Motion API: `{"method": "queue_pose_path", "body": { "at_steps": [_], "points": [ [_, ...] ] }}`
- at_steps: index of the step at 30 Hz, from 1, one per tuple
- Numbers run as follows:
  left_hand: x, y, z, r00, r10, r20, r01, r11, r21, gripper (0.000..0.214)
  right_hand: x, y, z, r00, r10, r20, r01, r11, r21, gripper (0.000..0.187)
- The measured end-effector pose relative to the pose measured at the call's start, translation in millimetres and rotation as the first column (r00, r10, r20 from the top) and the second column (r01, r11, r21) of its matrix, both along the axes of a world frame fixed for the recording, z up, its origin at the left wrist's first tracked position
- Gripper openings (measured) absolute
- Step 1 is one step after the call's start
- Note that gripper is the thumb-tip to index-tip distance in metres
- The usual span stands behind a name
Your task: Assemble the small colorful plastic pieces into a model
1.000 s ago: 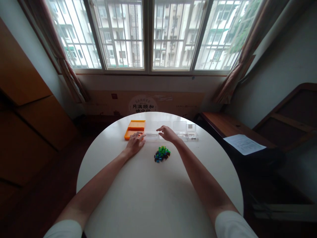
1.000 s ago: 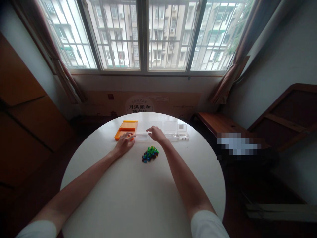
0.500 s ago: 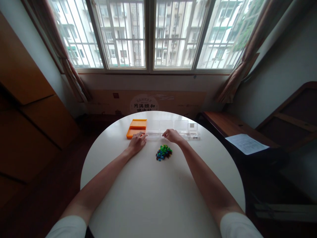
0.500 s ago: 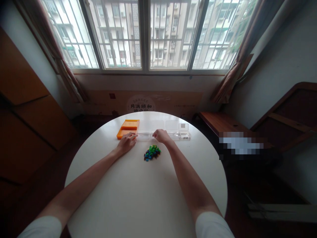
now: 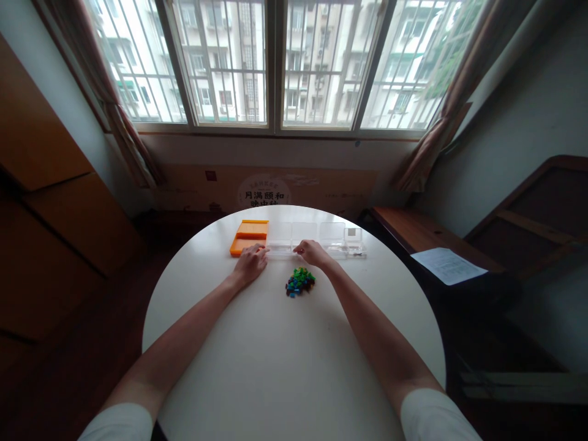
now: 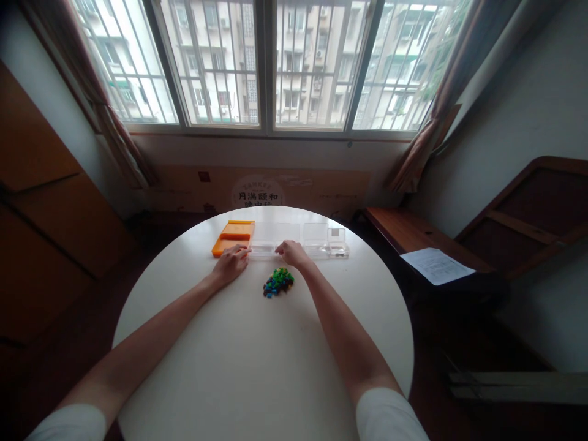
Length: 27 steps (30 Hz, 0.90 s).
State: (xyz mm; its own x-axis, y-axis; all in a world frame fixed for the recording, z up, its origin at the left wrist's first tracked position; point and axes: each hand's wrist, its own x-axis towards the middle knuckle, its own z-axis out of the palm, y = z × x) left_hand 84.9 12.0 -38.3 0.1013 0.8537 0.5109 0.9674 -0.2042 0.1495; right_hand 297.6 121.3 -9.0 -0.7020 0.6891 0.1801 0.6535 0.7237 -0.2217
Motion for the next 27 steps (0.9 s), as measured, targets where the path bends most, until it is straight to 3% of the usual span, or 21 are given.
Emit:
{"method": "queue_pose_path", "body": {
  "at_steps": [6, 14, 27],
  "points": [
    [-6.7, 0.5, -1.4, 0.999, 0.032, 0.02, -0.032, 0.999, -0.007, 0.033, -10.3, -8.4, 3.4, 1.0, -0.005, 0.023, 0.004, 0.999, 0.053, 0.028],
    [-15.9, 1.2, -2.7, 0.996, 0.066, 0.058, -0.066, 0.998, 0.009, 0.034, -28.8, -7.9, 10.8, 0.995, -0.015, 0.101, 0.012, 0.999, 0.032, 0.028],
    [-12.0, 0.7, -2.9, 0.996, 0.09, 0.025, -0.09, 0.996, -0.005, 0.033, -17.5, -7.6, 7.5, 0.998, -0.023, 0.05, 0.022, 1.0, 0.022, 0.027]
  ]
}}
